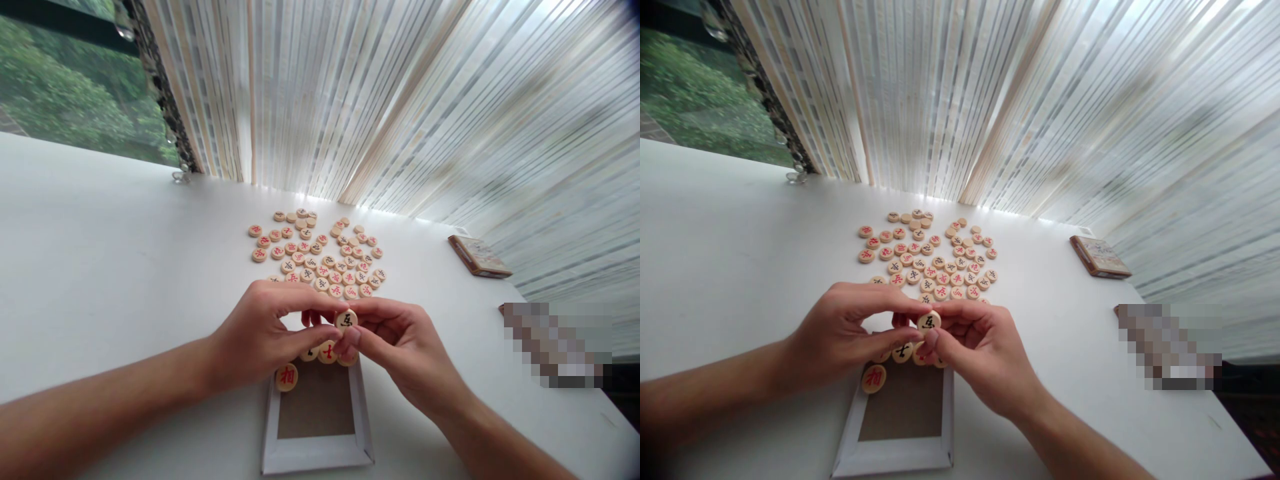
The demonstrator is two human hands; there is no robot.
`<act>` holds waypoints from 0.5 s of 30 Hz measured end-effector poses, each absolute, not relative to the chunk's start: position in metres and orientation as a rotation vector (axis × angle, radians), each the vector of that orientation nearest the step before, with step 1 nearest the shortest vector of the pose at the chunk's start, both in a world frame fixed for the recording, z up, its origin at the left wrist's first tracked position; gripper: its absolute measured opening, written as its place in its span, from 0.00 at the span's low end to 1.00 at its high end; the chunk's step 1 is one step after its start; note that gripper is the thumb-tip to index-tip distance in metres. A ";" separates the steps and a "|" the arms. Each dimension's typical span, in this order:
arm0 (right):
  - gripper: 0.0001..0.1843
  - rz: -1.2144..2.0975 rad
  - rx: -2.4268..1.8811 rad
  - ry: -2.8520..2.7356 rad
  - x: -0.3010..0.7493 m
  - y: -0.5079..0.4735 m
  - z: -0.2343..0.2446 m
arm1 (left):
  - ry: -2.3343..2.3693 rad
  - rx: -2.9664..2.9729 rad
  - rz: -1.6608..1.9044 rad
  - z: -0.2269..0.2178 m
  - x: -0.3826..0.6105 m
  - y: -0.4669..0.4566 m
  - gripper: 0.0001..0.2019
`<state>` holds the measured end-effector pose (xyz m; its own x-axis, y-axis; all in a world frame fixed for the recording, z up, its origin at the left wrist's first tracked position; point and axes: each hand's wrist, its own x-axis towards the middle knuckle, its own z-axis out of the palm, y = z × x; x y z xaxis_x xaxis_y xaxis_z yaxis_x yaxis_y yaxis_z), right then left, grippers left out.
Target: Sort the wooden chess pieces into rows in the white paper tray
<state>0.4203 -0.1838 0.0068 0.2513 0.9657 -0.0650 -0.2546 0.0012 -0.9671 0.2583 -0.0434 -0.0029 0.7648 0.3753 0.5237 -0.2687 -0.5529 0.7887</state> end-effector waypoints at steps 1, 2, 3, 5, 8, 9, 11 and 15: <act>0.14 1.136 -1.154 -0.827 0.420 -0.184 0.006 | 0.094 1.981 0.831 -0.003 0.258 -0.043 0.10; 0.15 1.119 -1.152 -0.835 0.420 -0.184 0.006 | 0.107 1.970 0.824 -0.003 0.258 -0.043 0.10; 0.15 1.101 -1.150 -0.843 0.420 -0.185 0.006 | 0.121 1.954 0.821 -0.003 0.258 -0.043 0.10; 0.17 1.058 -1.156 -0.859 0.420 -0.186 0.005 | 0.143 1.921 0.817 -0.004 0.259 -0.044 0.10; 0.18 0.999 -1.191 -0.891 0.421 -0.187 0.005 | 0.170 1.884 0.807 -0.005 0.259 -0.045 0.11; 0.18 0.982 -1.201 -0.901 0.421 -0.187 0.004 | 0.176 1.872 0.802 -0.005 0.260 -0.045 0.11; 0.18 0.958 -1.212 -0.913 0.421 -0.187 0.004 | 0.188 1.845 0.784 -0.006 0.260 -0.046 0.12; 0.19 0.955 -1.205 -0.919 0.421 -0.187 0.003 | 0.203 1.791 0.772 -0.008 0.260 -0.046 0.11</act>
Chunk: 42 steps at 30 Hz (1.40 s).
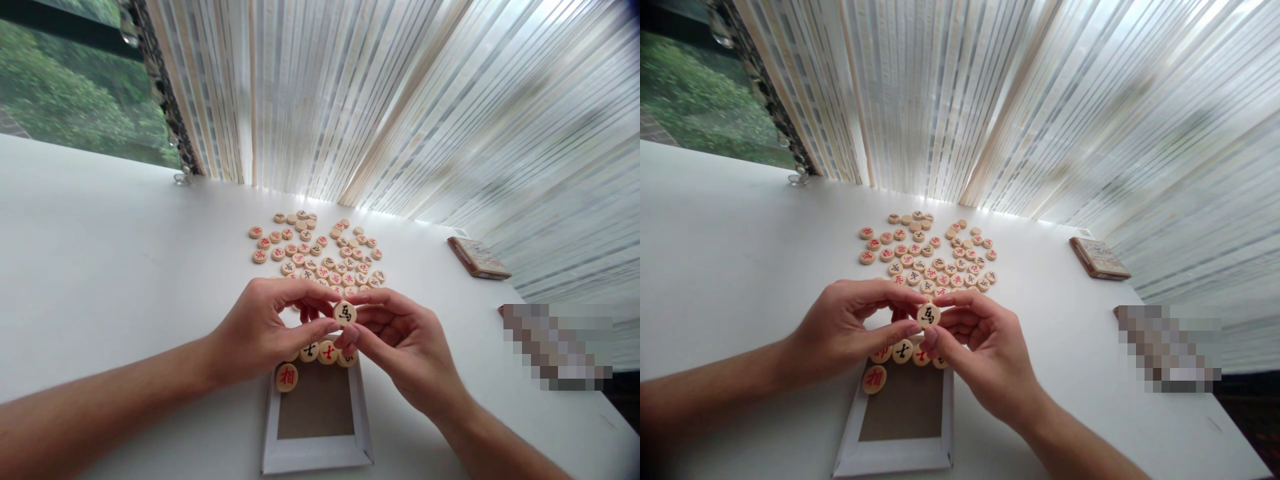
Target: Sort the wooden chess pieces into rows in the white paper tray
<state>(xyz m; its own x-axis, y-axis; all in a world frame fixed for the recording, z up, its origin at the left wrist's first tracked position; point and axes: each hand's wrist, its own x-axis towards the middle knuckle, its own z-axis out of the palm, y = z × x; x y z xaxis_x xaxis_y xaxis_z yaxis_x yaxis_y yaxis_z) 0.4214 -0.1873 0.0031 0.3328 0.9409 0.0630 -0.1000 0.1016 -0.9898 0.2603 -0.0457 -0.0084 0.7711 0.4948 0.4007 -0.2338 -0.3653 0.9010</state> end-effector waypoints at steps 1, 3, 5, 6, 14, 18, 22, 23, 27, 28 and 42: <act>0.19 0.957 -1.203 -0.920 0.421 -0.188 0.003 | 0.204 1.783 0.772 -0.009 0.260 -0.045 0.11; 0.18 0.952 -1.202 -0.922 0.422 -0.188 0.003 | 0.204 1.772 0.772 -0.010 0.261 -0.045 0.11; 0.18 0.950 -1.206 -0.921 0.422 -0.189 0.003 | 0.204 1.768 0.772 -0.010 0.260 -0.045 0.11; 0.18 0.950 -1.208 -0.920 0.422 -0.189 0.002 | 0.204 1.767 0.772 -0.009 0.260 -0.045 0.11; 0.23 0.942 -1.219 -0.932 0.423 -0.187 0.000 | 0.201 1.770 0.777 -0.009 0.259 -0.045 0.10; 0.22 0.891 -1.238 -0.966 0.423 -0.188 -0.002 | 0.179 1.774 0.777 -0.008 0.258 -0.045 0.12; 0.21 0.840 -1.232 -1.022 0.425 -0.189 -0.004 | 0.181 1.787 0.772 -0.007 0.258 -0.046 0.10; 0.21 0.829 -1.231 -1.034 0.426 -0.189 -0.004 | 0.182 1.788 0.772 -0.006 0.259 -0.046 0.10; 0.20 0.789 -1.230 -1.067 0.426 -0.188 -0.005 | 0.186 1.785 0.776 -0.004 0.259 -0.047 0.09; 0.19 0.779 -1.232 -1.069 0.426 -0.188 -0.005 | 0.188 1.785 0.778 -0.004 0.259 -0.047 0.08; 0.19 0.734 -1.256 -1.106 0.426 -0.189 -0.005 | 0.185 1.771 0.781 -0.004 0.260 -0.046 0.09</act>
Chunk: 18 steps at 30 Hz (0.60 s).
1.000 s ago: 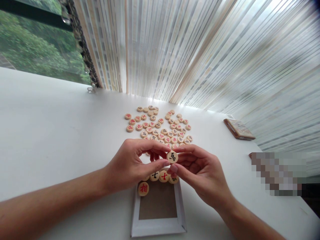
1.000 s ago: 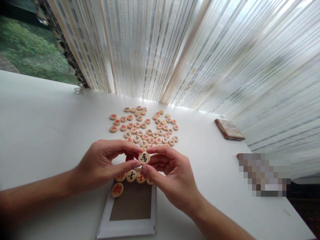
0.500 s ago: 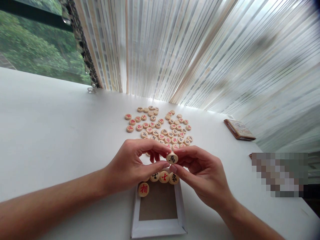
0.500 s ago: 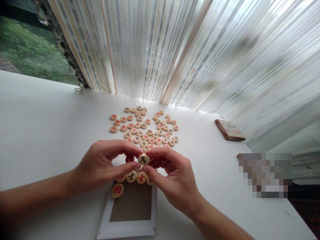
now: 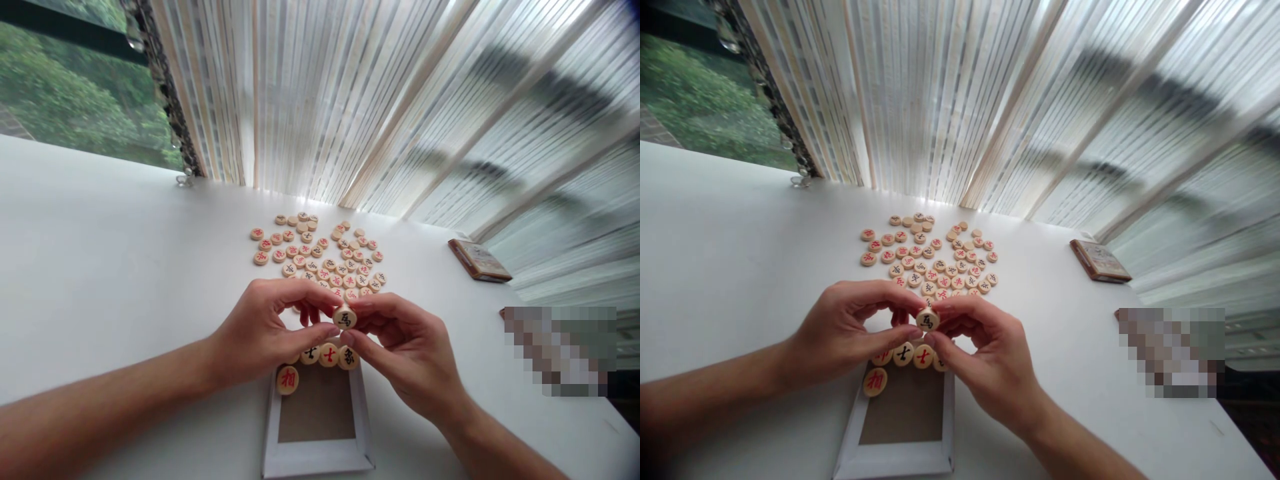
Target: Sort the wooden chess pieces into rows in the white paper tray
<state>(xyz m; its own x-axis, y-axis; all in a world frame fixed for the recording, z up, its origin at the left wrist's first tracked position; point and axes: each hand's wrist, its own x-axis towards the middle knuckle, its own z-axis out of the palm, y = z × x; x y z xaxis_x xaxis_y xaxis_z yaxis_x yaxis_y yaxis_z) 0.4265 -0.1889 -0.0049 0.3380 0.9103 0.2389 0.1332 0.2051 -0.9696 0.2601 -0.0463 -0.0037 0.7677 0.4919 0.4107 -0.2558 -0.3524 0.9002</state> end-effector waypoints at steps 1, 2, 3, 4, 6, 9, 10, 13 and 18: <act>0.19 0.733 -1.257 -1.109 0.426 -0.189 -0.005 | 0.184 1.773 0.780 -0.004 0.260 -0.046 0.09; 0.19 0.731 -1.261 -1.111 0.426 -0.188 -0.004 | 0.183 1.776 0.779 -0.004 0.260 -0.046 0.09; 0.18 0.728 -1.268 -1.115 0.427 -0.188 -0.004 | 0.181 1.778 0.779 -0.004 0.260 -0.046 0.09; 0.17 0.726 -1.275 -1.119 0.427 -0.188 -0.004 | 0.178 1.780 0.783 -0.004 0.260 -0.046 0.09; 0.15 0.732 -1.284 -1.126 0.427 -0.188 -0.004 | 0.166 1.781 0.786 -0.003 0.259 -0.046 0.09; 0.17 0.746 -1.278 -1.127 0.428 -0.188 -0.004 | 0.160 1.779 0.783 -0.002 0.260 -0.046 0.09; 0.18 0.746 -1.276 -1.126 0.428 -0.188 -0.004 | 0.163 1.780 0.779 -0.002 0.260 -0.045 0.09; 0.16 0.739 -1.281 -1.127 0.428 -0.188 -0.003 | 0.174 1.779 0.766 -0.003 0.259 -0.045 0.10; 0.16 0.768 -1.302 -1.086 0.428 -0.187 -0.002 | 0.199 1.798 0.743 -0.003 0.259 -0.044 0.10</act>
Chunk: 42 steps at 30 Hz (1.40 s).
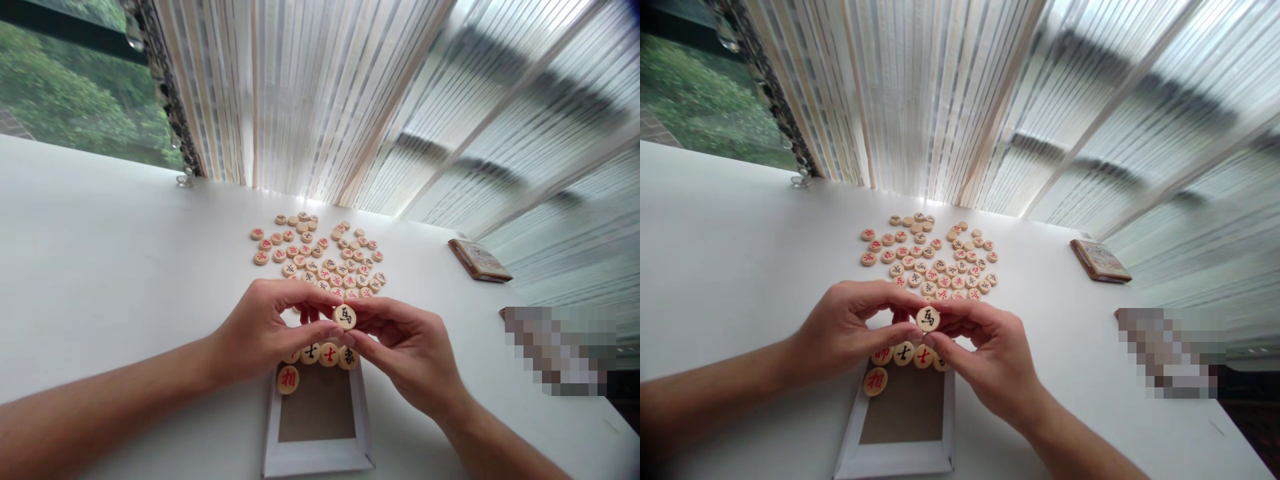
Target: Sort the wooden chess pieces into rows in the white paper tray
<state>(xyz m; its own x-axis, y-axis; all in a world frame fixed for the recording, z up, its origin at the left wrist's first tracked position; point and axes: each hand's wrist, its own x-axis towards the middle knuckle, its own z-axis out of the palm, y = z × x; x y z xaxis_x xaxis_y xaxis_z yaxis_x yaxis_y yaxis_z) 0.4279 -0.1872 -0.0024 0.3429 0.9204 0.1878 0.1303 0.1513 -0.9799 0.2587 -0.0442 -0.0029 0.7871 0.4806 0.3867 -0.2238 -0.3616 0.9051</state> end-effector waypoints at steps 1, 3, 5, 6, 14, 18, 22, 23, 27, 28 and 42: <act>0.17 0.778 -1.308 -1.075 0.428 -0.187 -0.002 | 0.200 1.804 0.742 -0.003 0.259 -0.044 0.10; 0.19 0.796 -1.322 -1.054 0.428 -0.187 0.000 | 0.204 1.819 0.737 -0.001 0.259 -0.044 0.09; 0.20 0.805 -1.331 -1.038 0.427 -0.186 0.002 | 0.212 1.838 0.739 0.000 0.259 -0.044 0.08; 0.19 0.808 -1.333 -1.035 0.426 -0.186 0.003 | 0.219 1.851 0.740 0.000 0.259 -0.044 0.08; 0.11 0.926 -1.307 -1.009 0.424 -0.184 0.009 | 0.229 1.771 0.690 -0.004 0.259 -0.046 0.10; 0.14 1.062 -1.297 -0.970 0.424 -0.183 0.012 | 0.165 1.685 0.664 -0.007 0.260 -0.048 0.15; 0.14 1.169 -1.263 -0.911 0.424 -0.184 0.013 | 0.136 1.676 0.655 -0.008 0.260 -0.049 0.16; 0.13 1.190 -1.256 -0.893 0.424 -0.184 0.013 | 0.132 1.674 0.653 -0.008 0.260 -0.049 0.15; 0.16 1.256 -1.244 -0.794 0.422 -0.183 0.009 | 0.089 1.732 0.653 -0.006 0.260 -0.049 0.13; 0.17 1.269 -1.238 -0.775 0.421 -0.183 0.009 | 0.080 1.772 0.661 -0.005 0.260 -0.049 0.12; 0.11 1.257 -1.150 -0.890 0.427 -0.187 0.006 | 0.061 1.863 0.712 -0.001 0.259 -0.048 0.11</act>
